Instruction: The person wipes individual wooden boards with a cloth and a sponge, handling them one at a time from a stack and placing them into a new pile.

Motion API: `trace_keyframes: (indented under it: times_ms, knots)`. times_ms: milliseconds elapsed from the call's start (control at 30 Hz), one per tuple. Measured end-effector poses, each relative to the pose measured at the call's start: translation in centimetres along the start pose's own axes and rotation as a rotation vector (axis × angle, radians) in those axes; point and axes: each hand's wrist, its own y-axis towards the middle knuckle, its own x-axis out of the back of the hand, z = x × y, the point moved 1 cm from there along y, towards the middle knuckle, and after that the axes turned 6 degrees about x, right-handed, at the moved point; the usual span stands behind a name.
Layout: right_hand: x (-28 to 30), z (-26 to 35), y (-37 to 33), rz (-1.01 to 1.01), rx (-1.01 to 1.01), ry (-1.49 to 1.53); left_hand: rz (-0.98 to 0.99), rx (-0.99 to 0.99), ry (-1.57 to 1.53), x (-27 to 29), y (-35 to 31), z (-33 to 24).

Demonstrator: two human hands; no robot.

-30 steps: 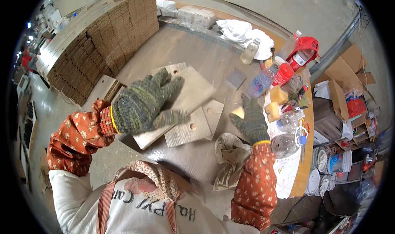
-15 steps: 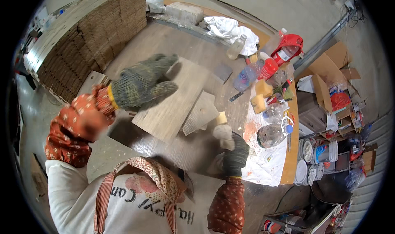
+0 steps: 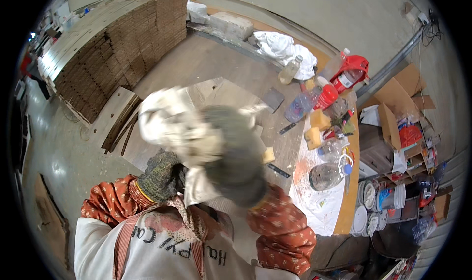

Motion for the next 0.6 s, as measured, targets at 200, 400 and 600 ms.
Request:
trace_keyframes:
  times_ms: [200, 400, 600]
  knots:
    - [-3.2, -2.8, 2.2, 0.262, 0.154, -0.18, -0.028, -0.114, 0.322, 1.8, 0.5, -3.6]
    - [-1.2, -3.8, 3.4, 0.253, -0.023, -0.04, -0.043, -0.102, 0.31, 2.1, 2.2, -6.0]
    - [7.0, -5.5, -4.3, -0.53, -0.26, 0.257, -0.136, 0.689, -1.279, 1.9, 3.5, -8.1]
